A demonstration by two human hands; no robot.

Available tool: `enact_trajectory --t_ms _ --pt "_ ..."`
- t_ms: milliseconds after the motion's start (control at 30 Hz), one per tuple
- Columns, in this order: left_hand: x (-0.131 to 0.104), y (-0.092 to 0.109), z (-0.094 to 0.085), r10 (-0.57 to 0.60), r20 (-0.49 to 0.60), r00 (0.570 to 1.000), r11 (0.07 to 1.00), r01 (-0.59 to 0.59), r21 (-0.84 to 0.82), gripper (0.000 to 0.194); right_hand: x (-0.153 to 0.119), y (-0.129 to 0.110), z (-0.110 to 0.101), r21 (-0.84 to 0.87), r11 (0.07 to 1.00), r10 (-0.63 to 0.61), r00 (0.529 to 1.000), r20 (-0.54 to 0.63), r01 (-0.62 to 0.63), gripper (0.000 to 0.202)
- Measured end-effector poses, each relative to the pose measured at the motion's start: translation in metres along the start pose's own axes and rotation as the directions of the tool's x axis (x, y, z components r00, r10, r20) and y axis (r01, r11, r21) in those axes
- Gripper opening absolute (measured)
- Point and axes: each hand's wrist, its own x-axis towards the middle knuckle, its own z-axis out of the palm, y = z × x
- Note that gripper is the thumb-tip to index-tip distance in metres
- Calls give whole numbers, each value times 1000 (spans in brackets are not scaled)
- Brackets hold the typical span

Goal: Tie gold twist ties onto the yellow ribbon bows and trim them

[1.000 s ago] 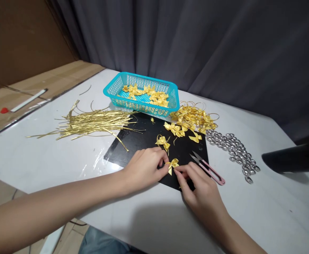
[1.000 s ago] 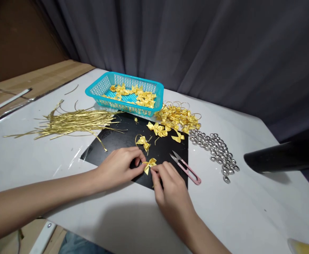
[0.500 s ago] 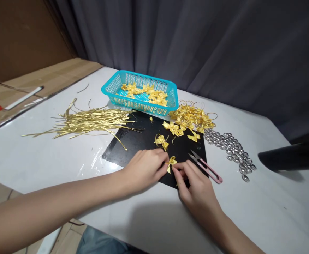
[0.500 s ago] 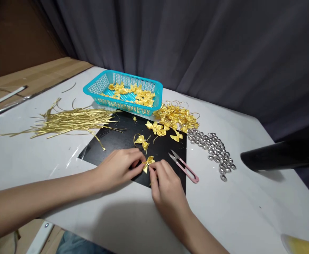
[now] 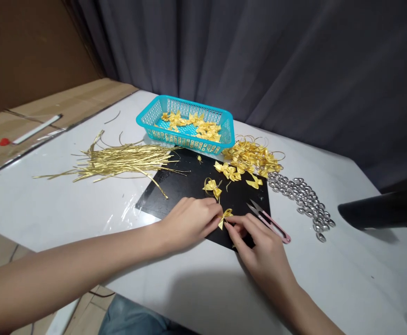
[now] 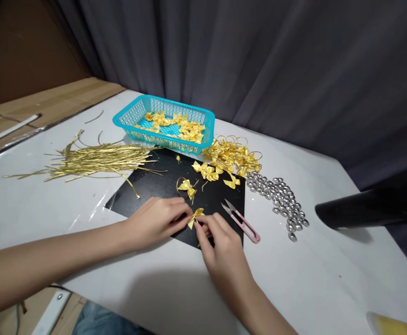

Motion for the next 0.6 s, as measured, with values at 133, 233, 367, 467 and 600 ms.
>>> enact_trajectory --t_ms 133,233,367,467,600 --pt "0 0 -2 10 5 1000 999 -10 -46 21 -1 -1 -7 75 995 68 997 31 -71 10" --pt "1 -1 -2 16 12 1000 997 -15 -69 20 -2 -2 -8 123 986 107 993 46 -112 7" --pt "1 -3 0 36 24 999 997 -34 -67 20 -3 -3 -6 126 983 130 990 51 -135 10" --pt "1 -4 2 45 20 999 998 -44 -48 22 -3 -3 -4 124 982 141 989 42 -146 10" --pt "1 -5 4 69 13 998 997 -69 -21 21 -2 -3 -3 135 980 141 990 30 -144 12"
